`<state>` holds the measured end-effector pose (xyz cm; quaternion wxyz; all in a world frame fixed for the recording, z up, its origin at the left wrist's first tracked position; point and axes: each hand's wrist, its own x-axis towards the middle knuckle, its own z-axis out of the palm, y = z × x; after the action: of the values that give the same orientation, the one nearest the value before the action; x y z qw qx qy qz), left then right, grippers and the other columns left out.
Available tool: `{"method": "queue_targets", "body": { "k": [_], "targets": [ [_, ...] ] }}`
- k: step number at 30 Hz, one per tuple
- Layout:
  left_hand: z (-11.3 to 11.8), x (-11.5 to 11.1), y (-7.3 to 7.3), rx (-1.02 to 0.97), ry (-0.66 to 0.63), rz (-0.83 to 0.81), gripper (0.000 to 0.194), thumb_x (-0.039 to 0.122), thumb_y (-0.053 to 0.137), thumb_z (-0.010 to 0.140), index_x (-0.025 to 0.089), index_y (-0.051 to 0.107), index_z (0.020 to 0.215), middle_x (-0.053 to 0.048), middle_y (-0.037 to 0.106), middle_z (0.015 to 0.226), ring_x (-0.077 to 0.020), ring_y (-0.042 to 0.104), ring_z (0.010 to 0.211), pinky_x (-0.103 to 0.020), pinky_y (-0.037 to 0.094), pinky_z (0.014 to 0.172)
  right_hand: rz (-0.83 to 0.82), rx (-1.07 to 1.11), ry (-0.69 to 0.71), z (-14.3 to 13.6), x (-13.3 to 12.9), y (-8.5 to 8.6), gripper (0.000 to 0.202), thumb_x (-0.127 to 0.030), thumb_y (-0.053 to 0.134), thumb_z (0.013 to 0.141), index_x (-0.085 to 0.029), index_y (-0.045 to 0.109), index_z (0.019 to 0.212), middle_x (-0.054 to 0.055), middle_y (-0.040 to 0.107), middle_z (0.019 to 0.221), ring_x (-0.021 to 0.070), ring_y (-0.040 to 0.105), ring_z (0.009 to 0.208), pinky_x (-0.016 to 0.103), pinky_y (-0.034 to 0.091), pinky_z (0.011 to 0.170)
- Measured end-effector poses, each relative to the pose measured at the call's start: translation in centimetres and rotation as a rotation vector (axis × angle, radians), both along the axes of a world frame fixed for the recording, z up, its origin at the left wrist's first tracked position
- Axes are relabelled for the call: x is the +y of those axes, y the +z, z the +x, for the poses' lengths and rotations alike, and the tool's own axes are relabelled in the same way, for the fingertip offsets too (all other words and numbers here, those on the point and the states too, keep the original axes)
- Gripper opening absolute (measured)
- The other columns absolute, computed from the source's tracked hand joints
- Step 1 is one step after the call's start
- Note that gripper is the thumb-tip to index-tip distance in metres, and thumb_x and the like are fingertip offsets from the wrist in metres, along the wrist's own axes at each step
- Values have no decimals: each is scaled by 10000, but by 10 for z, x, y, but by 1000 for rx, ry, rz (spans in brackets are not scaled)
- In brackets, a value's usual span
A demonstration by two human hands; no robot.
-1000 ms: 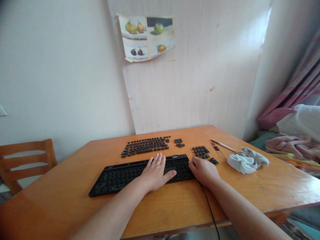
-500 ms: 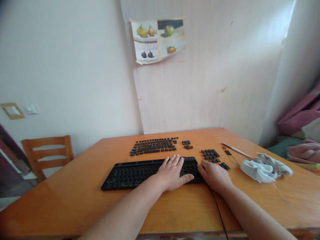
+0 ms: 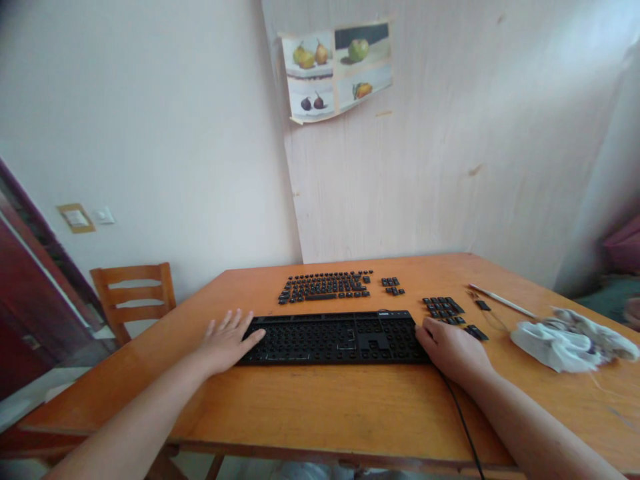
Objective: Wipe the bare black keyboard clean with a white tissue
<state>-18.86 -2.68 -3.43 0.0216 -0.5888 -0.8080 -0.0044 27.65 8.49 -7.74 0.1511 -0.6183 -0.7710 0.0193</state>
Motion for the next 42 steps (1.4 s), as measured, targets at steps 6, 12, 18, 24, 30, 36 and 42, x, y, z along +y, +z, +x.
{"method": "queue_targets", "body": {
  "k": [6, 12, 18, 24, 30, 36, 42],
  "targets": [
    [-8, -7, 0, 60, 24, 207, 876, 704, 137, 891, 114, 222, 1533, -174, 115, 1602, -346, 91, 1480, -559, 136, 1159, 11, 9, 1, -1, -1, 2, 381, -491, 342, 936, -227, 536, 741, 67, 669, 751, 217, 615, 715, 275, 291, 574],
    [28, 0, -5, -29, -247, -8, 872, 752, 190, 858, 214, 181, 1545, -102, 87, 1608, -298, 52, 1489, -583, 45, 1164, 17, 5, -6, -1, 0, 2, 382, -489, 348, 942, -225, 539, 742, 59, 677, 768, 201, 614, 722, 266, 281, 579],
    [58, 28, 0, -18, -153, 100, 931, 779, 124, 840, 171, 211, 1540, -133, 85, 1603, -343, 52, 1483, -640, 59, 1137, 28, 5, -16, -4, -4, 6, 376, -462, 341, 948, -216, 537, 743, 64, 680, 777, 197, 611, 717, 268, 261, 568],
    [107, 45, 4, -78, -482, 26, 884, 766, 137, 854, 216, 189, 1544, -78, 57, 1610, -298, 29, 1492, -591, 30, 1158, 42, 22, -20, -8, -8, 11, 389, -452, 336, 956, -209, 542, 733, 51, 679, 768, 176, 594, 695, 267, 244, 563],
    [111, 59, 1, -70, -573, -68, 1163, 901, 406, 636, 234, 138, 1550, -105, 99, 1612, -359, 61, 1482, -633, 5, 1146, 35, 47, -26, -9, -9, 14, 372, -423, 376, 960, -204, 579, 739, 53, 692, 787, 168, 603, 723, 265, 250, 573],
    [117, 59, 2, -54, -538, -8, 1185, 912, 443, 580, 223, 267, 1527, -126, 286, 1575, -374, 203, 1454, -604, 39, 1167, 44, 70, -12, -7, -7, 14, 365, -421, 401, 955, -208, 577, 718, 44, 681, 762, 163, 589, 695, 260, 264, 577],
    [123, 59, 1, -60, -542, 26, 1213, 909, 457, 555, 198, 285, 1522, -153, 368, 1530, -405, 264, 1420, -625, -16, 1157, 27, 112, -38, -4, -3, 13, 371, -432, 416, 948, -199, 586, 714, 51, 679, 750, 164, 586, 703, 257, 284, 587]
  ]
}}
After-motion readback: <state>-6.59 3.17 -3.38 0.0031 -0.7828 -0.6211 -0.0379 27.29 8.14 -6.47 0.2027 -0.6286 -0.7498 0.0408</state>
